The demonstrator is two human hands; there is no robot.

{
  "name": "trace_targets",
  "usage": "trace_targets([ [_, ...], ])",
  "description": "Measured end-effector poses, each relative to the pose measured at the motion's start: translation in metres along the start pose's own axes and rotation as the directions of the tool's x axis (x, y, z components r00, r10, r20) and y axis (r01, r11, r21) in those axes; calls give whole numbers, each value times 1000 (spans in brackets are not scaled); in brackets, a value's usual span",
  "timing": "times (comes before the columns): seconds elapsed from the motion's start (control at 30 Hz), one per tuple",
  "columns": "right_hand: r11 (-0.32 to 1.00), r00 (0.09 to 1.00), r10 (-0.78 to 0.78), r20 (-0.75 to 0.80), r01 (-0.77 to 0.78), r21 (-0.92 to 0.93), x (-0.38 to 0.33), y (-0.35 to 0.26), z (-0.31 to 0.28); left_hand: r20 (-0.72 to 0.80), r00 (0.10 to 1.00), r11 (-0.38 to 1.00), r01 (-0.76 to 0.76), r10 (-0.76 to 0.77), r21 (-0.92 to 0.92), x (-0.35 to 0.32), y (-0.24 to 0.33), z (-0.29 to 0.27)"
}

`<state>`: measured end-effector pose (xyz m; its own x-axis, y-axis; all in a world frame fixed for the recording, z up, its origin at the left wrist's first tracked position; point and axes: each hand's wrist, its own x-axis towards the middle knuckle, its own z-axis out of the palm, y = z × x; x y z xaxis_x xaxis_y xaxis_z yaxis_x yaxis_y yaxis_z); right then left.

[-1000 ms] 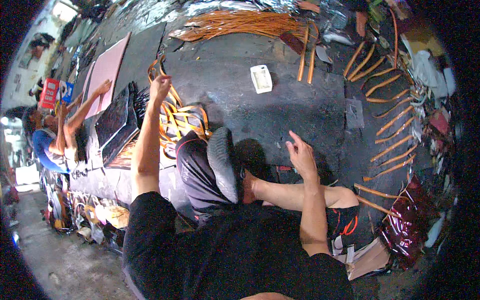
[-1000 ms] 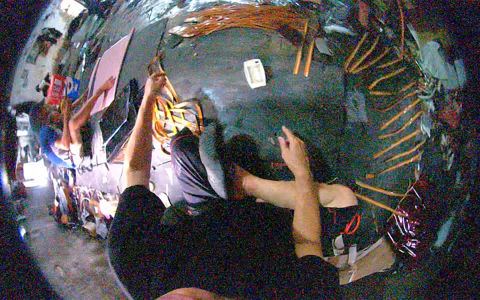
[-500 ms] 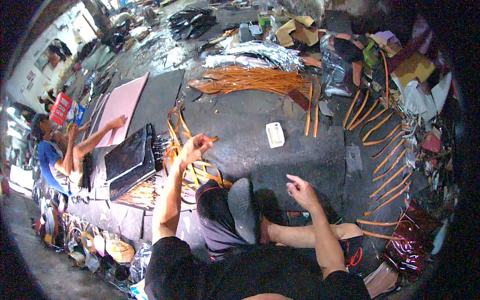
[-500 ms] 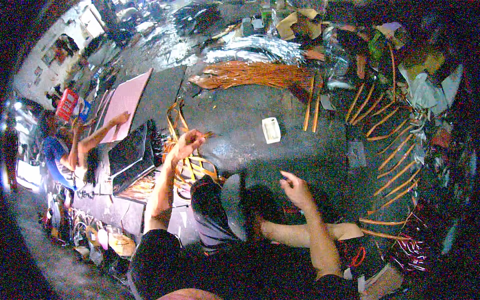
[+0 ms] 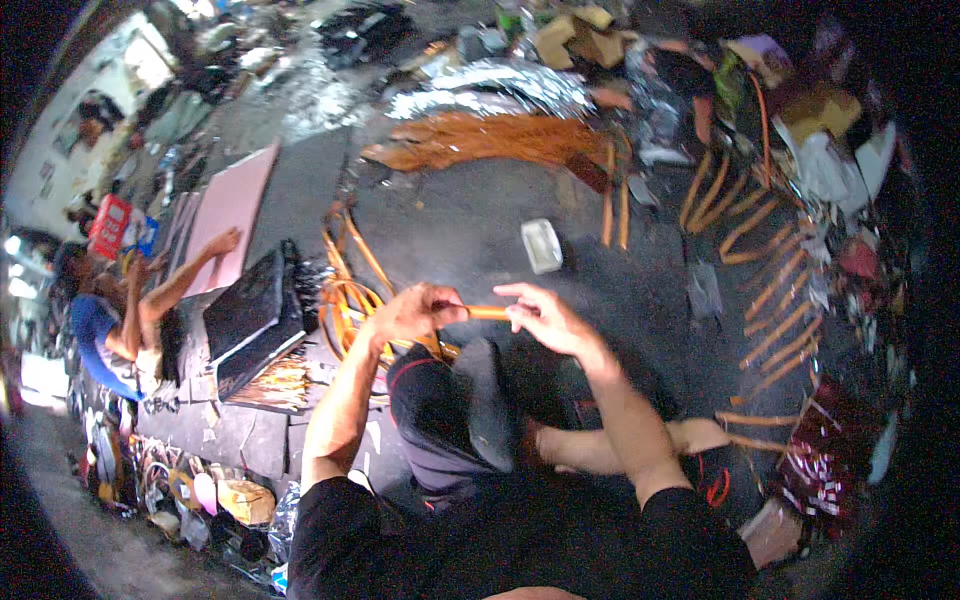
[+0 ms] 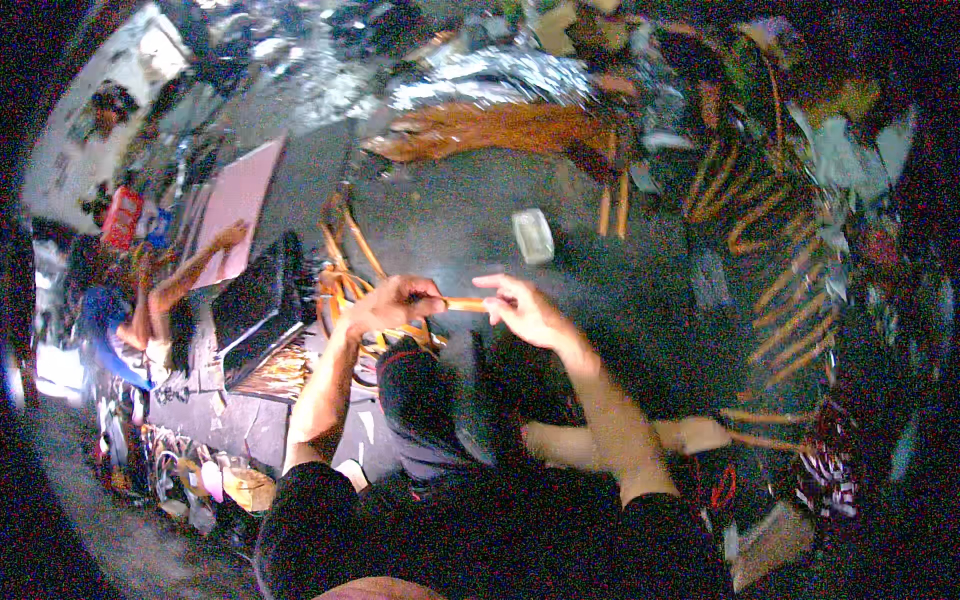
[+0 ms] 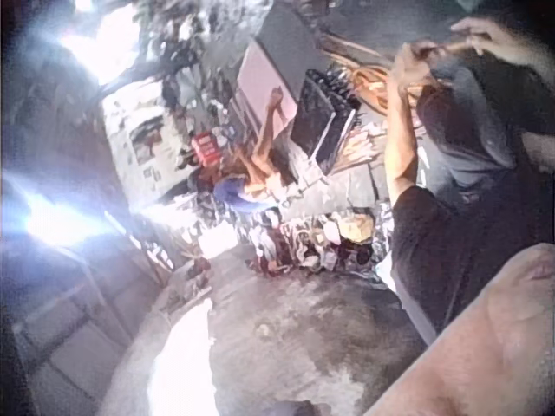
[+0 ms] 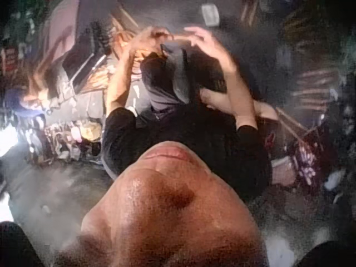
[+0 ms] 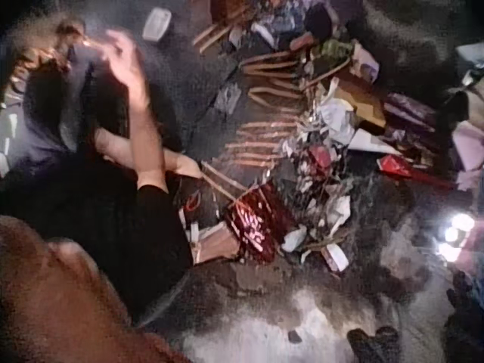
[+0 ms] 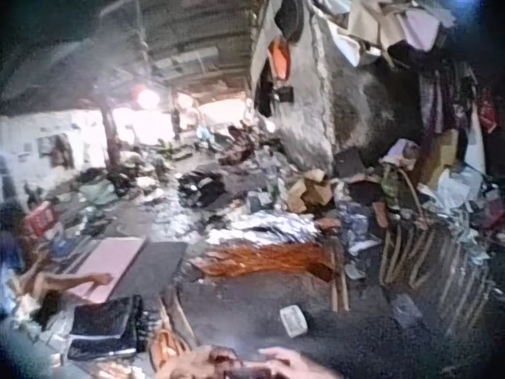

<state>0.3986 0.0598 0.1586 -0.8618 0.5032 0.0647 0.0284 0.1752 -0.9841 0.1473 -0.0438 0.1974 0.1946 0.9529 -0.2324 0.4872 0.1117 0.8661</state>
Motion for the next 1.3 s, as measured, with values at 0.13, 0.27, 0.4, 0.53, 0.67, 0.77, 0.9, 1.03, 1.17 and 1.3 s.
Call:
trace_targets([
  [0.13, 973, 971, 232, -52, -233, 0, -50, 25, -72, 107, 994, 990, 13, 2, -138, 44, -30, 20],
  [0.27, 913, 916, 306, -257, -359, -192, -77, 57, -139, 215, 963, 966, 202, -165, -162, 106, -44, 55],
  [0.4, 651, 764, 357, -538, -617, -442, -62, 85, -178, 161, 984, 991, 89, -72, -103, 167, -88, 105],
  [0.53, 440, 818, -91, -569, -479, -759, -41, 114, -161, 66, 992, 991, 100, -106, 92, 193, -88, 125],
  [0.67, 477, 926, -67, -373, -298, -827, 17, 94, -102, 44, 998, 991, 38, -44, 132, 190, -97, 120],
  [0.77, 440, 931, -95, -351, -277, -854, 43, 107, -85, 34, 996, 993, 82, -85, 84, 190, -98, 121],
  [0.9, 403, 948, -8, -318, -288, -869, 55, 103, -86, -54, 996, 994, -62, 68, 92, 191, -108, 119],
  [1.03, 434, 960, -87, -266, -204, -878, 50, 107, -80, -123, 957, 961, -249, 263, 117, 194, -119, 121],
  [1.17, 671, 865, -196, -461, -225, -707, 24, 108, -90, -63, 976, 970, -200, 210, 136, 190, -90, 123],
  [1.3, 914, 653, -21, -757, -294, -279, -54, 115, -123, -96, 961, 958, -243, 259, 156, 187, -85, 123],
])
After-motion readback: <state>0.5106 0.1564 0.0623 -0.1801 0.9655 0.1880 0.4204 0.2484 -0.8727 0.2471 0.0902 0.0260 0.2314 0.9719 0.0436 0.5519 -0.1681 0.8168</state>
